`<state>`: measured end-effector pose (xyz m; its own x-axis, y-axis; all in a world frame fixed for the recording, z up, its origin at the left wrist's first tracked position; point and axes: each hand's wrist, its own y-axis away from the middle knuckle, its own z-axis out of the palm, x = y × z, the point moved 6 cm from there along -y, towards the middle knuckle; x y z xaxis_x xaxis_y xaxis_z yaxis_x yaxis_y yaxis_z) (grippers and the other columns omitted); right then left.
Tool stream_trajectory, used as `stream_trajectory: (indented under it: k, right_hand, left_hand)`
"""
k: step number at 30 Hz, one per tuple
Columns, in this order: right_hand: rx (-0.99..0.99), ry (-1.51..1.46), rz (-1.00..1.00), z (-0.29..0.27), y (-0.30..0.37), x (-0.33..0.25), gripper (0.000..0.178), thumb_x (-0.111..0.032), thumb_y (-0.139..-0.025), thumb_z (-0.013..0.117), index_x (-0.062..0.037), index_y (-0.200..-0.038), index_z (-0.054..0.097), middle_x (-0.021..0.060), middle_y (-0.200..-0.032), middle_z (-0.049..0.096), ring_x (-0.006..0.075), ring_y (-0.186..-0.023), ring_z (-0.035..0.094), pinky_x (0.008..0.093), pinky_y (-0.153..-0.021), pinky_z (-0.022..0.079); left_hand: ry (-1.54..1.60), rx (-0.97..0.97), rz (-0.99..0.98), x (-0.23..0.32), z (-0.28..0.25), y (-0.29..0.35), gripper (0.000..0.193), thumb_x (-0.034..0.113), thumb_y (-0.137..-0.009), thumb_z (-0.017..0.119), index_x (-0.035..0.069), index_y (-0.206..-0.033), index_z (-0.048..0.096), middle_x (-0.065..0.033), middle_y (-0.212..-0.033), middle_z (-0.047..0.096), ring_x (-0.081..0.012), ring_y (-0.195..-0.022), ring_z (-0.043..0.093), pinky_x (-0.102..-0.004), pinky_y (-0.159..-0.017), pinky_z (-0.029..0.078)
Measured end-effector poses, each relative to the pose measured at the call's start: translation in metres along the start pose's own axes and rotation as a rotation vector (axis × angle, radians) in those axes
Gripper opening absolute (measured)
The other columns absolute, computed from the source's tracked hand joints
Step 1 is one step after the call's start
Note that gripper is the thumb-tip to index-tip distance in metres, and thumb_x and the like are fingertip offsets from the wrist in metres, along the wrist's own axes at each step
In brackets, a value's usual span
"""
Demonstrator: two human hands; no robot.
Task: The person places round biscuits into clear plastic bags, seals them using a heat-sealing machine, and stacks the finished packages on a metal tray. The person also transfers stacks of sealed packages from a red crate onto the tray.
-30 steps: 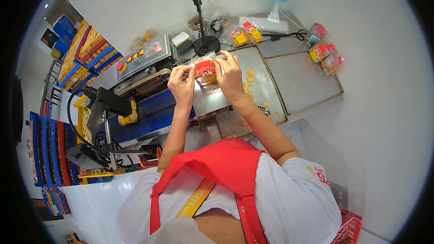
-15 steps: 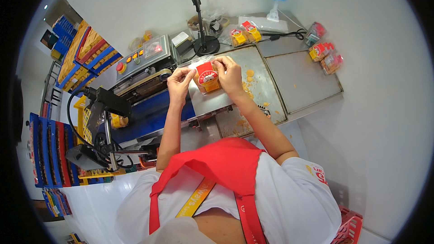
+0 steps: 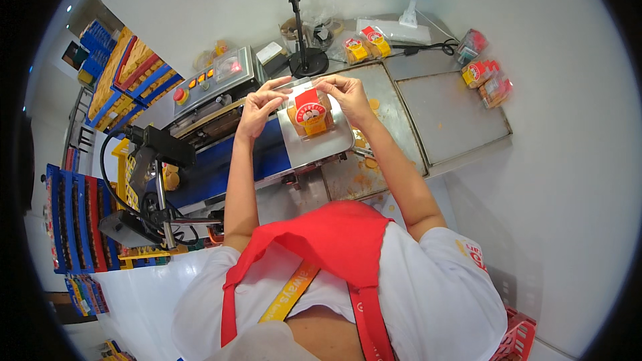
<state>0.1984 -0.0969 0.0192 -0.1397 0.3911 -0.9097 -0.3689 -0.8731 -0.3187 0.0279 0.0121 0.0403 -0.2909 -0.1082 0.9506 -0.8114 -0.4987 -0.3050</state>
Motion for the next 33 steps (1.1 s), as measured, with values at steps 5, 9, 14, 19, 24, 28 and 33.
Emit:
stream_trajectory:
  k: [5, 9, 14, 19, 24, 28, 33]
  right_hand:
    - [0.055, 0.154, -0.134, 0.001, -0.001, -0.008, 0.012, -0.008, -0.084, 0.066, 0.0005, -0.090, 0.071, 0.0068, -0.088, 0.070, 0.0105, -0.085, 0.060, 0.0261, -0.080, 0.047]
    - [0.166, 0.328, -0.216, -0.004, 0.003, -0.008, 0.010, -0.009, -0.082, 0.068, -0.0014, -0.088, 0.072, 0.0060, -0.084, 0.069, 0.0107, -0.080, 0.060, 0.0251, -0.076, 0.047]
    - [0.213, 0.310, -0.212, -0.006, 0.006, -0.006, 0.009, -0.009, -0.082, 0.068, -0.0013, -0.085, 0.071, 0.0050, -0.082, 0.069, 0.0099, -0.078, 0.060, 0.0248, -0.074, 0.046]
    - [0.159, 0.228, -0.215, -0.007, 0.006, -0.007, 0.007, -0.008, -0.082, 0.069, -0.0016, -0.084, 0.071, 0.0052, -0.083, 0.069, 0.0087, -0.078, 0.059, 0.0242, -0.073, 0.046]
    - [0.229, 0.245, -0.184, -0.006, 0.008, -0.004, 0.006, -0.007, -0.081, 0.070, -0.0020, -0.084, 0.071, 0.0056, -0.083, 0.068, 0.0089, -0.078, 0.059, 0.0238, -0.073, 0.046]
    - [0.243, 0.260, -0.209, -0.008, 0.008, -0.005, 0.007, -0.008, -0.080, 0.070, -0.0017, -0.083, 0.071, 0.0055, -0.082, 0.068, 0.0089, -0.078, 0.059, 0.0234, -0.072, 0.046]
    - [0.225, 0.249, -0.198, -0.009, 0.009, -0.008, 0.007, -0.008, -0.080, 0.071, -0.0010, -0.082, 0.071, 0.0049, -0.082, 0.068, 0.0092, -0.077, 0.059, 0.0229, -0.071, 0.046]
  left_hand:
    - [-0.111, -0.065, 0.035, 0.002, -0.003, -0.016, 0.016, -0.010, -0.076, 0.064, -0.001, -0.087, 0.072, -0.0111, -0.091, 0.067, -0.0141, -0.085, 0.062, -0.0259, -0.077, 0.051]
    - [-0.261, 0.030, 0.185, -0.001, -0.008, -0.016, 0.013, -0.009, -0.075, 0.066, 0.000, -0.082, 0.073, -0.0117, -0.087, 0.069, -0.0153, -0.081, 0.064, -0.0256, -0.075, 0.052]
    - [-0.441, 0.067, 0.285, 0.018, 0.006, -0.014, 0.017, -0.007, -0.072, 0.069, 0.006, -0.080, 0.074, -0.0078, -0.083, 0.070, -0.0152, -0.079, 0.066, -0.0266, -0.074, 0.052]
    - [-0.602, -0.042, 0.245, 0.031, 0.014, -0.019, 0.017, -0.006, -0.072, 0.069, 0.008, -0.081, 0.075, -0.0070, -0.086, 0.071, -0.0153, -0.081, 0.067, -0.0258, -0.073, 0.052]
    - [-0.497, 0.180, 0.248, 0.012, 0.007, -0.013, 0.015, -0.004, -0.074, 0.069, 0.007, -0.083, 0.074, -0.0078, -0.087, 0.071, -0.0151, -0.082, 0.067, -0.0254, -0.076, 0.052]
    - [-0.330, 0.315, 0.247, -0.003, 0.010, -0.007, 0.015, -0.005, -0.075, 0.068, 0.004, -0.086, 0.074, -0.0088, -0.087, 0.071, -0.0158, -0.083, 0.067, -0.0266, -0.077, 0.052]
    - [-0.306, 0.333, 0.291, -0.002, 0.011, -0.003, 0.015, -0.009, -0.074, 0.065, 0.002, -0.081, 0.072, -0.0100, -0.087, 0.070, -0.0177, -0.084, 0.067, -0.0286, -0.079, 0.052]
